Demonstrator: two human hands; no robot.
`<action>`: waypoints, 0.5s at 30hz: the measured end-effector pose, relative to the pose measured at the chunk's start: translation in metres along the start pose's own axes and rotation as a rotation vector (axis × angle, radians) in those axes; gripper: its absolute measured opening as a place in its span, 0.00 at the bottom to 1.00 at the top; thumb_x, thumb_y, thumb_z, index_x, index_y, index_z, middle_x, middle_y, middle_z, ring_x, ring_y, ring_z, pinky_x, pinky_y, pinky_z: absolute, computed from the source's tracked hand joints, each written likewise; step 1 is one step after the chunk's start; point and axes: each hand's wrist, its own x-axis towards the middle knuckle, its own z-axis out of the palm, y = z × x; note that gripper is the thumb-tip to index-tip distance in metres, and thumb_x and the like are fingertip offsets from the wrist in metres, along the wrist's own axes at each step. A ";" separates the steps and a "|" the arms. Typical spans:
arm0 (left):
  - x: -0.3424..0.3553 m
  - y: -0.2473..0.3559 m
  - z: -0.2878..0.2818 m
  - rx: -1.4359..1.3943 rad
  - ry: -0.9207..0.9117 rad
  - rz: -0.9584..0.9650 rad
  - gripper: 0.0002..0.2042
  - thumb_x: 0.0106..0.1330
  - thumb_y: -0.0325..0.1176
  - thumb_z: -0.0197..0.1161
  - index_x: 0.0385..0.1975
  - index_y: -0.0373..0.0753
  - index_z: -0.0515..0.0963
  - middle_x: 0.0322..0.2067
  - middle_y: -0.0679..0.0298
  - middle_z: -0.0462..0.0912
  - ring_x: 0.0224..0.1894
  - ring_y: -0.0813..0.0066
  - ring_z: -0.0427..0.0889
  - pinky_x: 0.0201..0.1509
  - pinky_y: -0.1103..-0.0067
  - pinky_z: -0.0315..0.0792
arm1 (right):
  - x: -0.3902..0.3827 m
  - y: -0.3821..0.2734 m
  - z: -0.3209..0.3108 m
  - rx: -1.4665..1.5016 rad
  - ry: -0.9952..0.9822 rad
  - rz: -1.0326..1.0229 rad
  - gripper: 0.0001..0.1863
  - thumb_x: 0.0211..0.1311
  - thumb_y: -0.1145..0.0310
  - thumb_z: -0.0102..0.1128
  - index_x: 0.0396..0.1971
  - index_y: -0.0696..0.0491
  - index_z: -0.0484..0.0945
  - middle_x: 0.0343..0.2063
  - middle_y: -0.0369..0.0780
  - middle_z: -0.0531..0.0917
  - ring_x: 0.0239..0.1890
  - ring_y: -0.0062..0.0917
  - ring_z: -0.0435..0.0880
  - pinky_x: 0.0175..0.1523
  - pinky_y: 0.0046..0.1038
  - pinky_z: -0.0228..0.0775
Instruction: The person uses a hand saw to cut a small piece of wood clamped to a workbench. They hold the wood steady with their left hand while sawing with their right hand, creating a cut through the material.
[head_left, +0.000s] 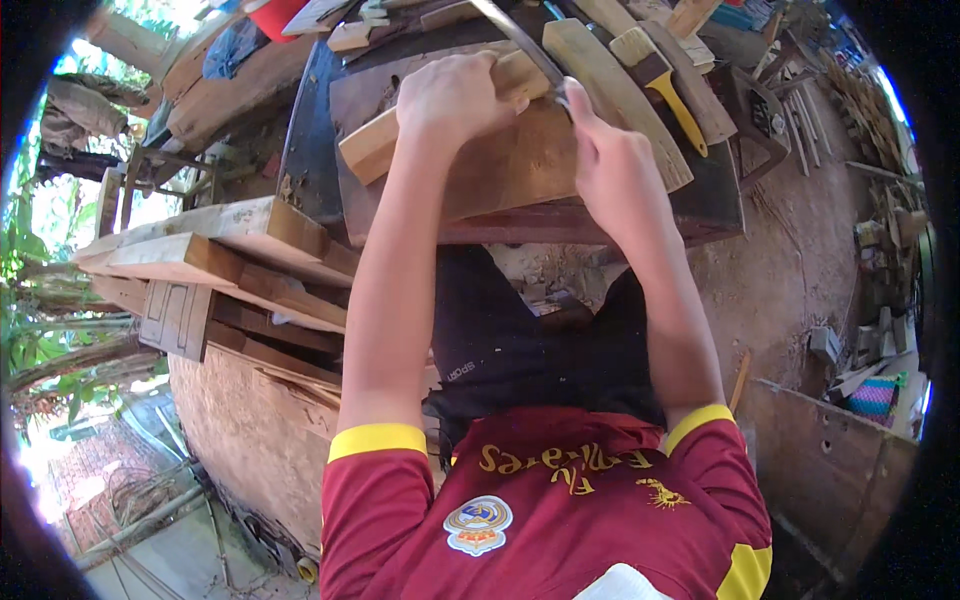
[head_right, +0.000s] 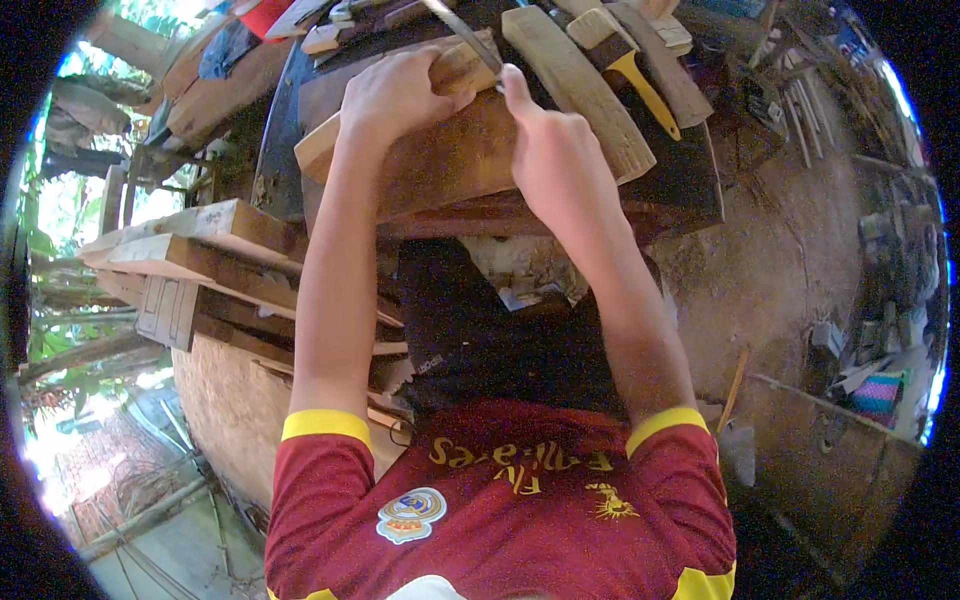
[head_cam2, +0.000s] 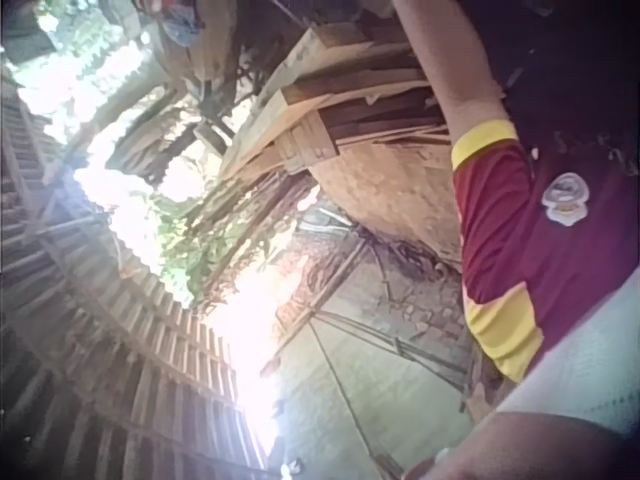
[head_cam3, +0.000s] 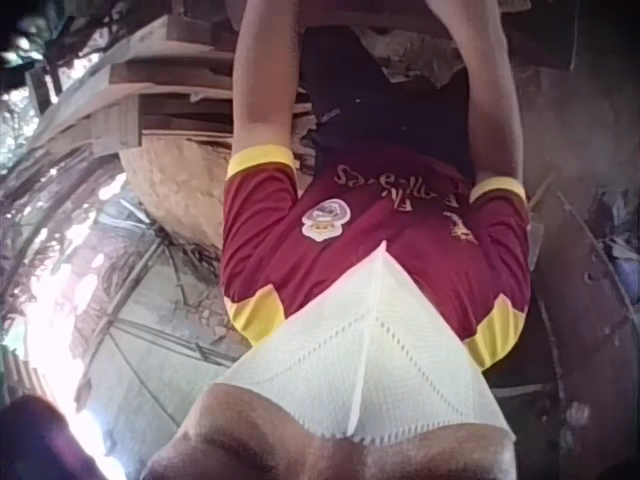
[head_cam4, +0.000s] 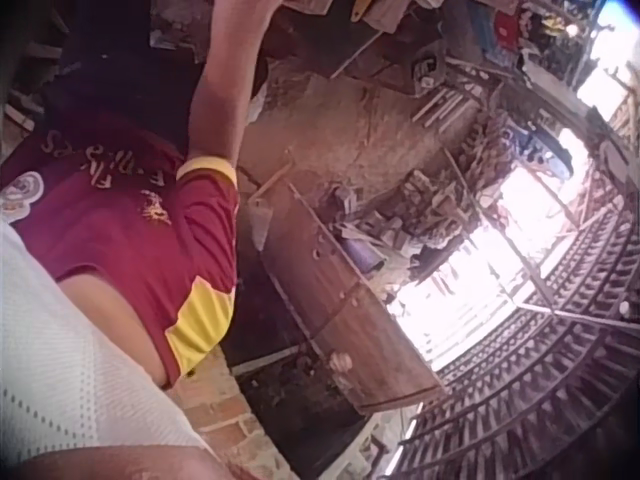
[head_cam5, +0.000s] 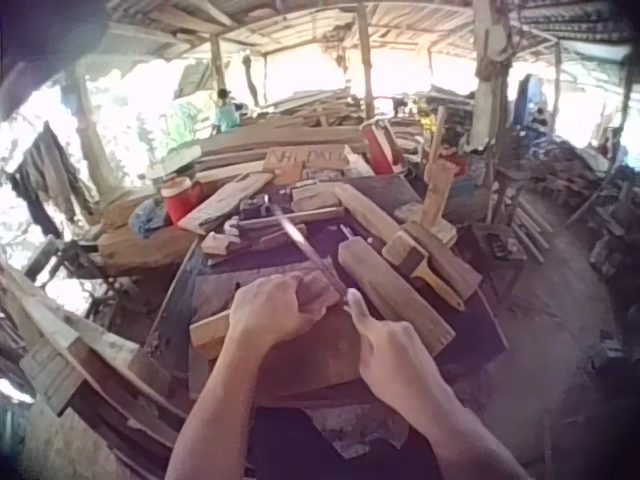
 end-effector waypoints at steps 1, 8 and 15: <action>0.001 -0.001 0.000 0.003 0.011 0.001 0.28 0.56 0.58 0.68 0.50 0.44 0.82 0.50 0.57 0.85 0.55 0.60 0.83 0.59 0.66 0.76 | 0.008 -0.002 0.001 0.001 -0.003 0.015 0.30 0.63 0.79 0.52 0.67 0.53 0.68 0.27 0.55 0.82 0.33 0.53 0.82 0.41 0.51 0.73; -0.006 -0.001 -0.003 -0.014 -0.006 -0.024 0.27 0.55 0.56 0.69 0.49 0.43 0.82 0.49 0.57 0.86 0.54 0.60 0.84 0.58 0.66 0.77 | 0.007 -0.013 0.008 -0.007 -0.025 0.075 0.26 0.65 0.77 0.52 0.64 0.54 0.72 0.30 0.57 0.83 0.34 0.53 0.84 0.43 0.50 0.75; -0.004 0.001 -0.002 -0.052 0.010 -0.013 0.24 0.57 0.54 0.70 0.44 0.41 0.85 0.47 0.54 0.87 0.52 0.61 0.86 0.55 0.67 0.79 | 0.013 -0.024 0.000 -0.074 -0.068 0.121 0.25 0.67 0.76 0.51 0.65 0.53 0.72 0.30 0.58 0.82 0.35 0.54 0.83 0.44 0.52 0.73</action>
